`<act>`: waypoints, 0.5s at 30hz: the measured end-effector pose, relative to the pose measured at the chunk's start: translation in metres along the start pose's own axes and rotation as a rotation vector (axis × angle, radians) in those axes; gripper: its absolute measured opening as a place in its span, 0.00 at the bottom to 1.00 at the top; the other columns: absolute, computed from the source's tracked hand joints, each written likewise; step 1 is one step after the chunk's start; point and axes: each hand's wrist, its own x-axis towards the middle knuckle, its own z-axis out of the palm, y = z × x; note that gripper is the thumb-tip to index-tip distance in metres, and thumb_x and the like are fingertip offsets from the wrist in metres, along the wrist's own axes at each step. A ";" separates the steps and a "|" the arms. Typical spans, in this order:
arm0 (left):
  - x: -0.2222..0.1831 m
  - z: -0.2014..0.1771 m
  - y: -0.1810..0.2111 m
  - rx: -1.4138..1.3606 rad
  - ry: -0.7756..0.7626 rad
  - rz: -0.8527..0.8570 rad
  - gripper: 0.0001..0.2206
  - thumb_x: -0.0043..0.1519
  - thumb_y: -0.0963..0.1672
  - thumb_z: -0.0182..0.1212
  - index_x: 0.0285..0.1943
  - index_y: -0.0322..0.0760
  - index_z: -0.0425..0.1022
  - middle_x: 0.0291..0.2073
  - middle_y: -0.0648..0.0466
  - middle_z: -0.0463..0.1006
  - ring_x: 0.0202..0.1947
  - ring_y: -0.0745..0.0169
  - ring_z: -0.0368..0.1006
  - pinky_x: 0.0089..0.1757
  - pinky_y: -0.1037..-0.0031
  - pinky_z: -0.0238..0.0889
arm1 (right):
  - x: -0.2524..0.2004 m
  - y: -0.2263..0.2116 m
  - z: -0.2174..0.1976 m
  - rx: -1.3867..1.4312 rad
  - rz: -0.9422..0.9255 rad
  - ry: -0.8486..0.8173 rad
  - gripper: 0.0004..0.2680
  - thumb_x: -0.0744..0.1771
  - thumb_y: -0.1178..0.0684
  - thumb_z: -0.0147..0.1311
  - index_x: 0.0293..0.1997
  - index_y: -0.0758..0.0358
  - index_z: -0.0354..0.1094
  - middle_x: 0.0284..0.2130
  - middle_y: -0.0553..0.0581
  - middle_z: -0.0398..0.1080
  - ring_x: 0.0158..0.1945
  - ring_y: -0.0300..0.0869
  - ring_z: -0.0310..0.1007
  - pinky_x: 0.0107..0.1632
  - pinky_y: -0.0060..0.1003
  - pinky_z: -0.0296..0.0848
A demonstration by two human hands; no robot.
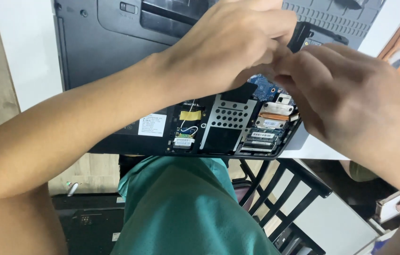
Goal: Disassembling a laptop to access and handle internal connectors and components using a screwdriver.
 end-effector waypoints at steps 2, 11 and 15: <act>-0.002 0.001 0.006 -0.010 0.002 -0.029 0.12 0.57 0.31 0.62 0.30 0.36 0.66 0.29 0.51 0.65 0.33 0.56 0.59 0.31 0.63 0.47 | 0.001 -0.007 -0.006 0.040 0.133 -0.072 0.05 0.77 0.58 0.55 0.53 0.70 0.66 0.30 0.60 0.68 0.30 0.55 0.70 0.29 0.50 0.69; -0.007 0.018 0.011 0.337 0.155 0.071 0.13 0.71 0.43 0.70 0.32 0.32 0.82 0.32 0.54 0.75 0.37 0.55 0.64 0.33 0.63 0.53 | 0.008 -0.014 0.003 -0.536 0.458 -0.298 0.13 0.84 0.40 0.40 0.56 0.59 0.57 0.18 0.53 0.67 0.18 0.51 0.69 0.23 0.43 0.62; -0.002 0.009 0.025 0.122 0.087 -0.029 0.08 0.66 0.45 0.78 0.40 0.33 0.89 0.35 0.51 0.82 0.39 0.53 0.75 0.40 0.64 0.66 | 0.012 -0.001 0.009 -0.351 0.394 -0.204 0.19 0.76 0.49 0.44 0.75 0.71 0.48 0.17 0.60 0.73 0.16 0.67 0.72 0.19 0.56 0.65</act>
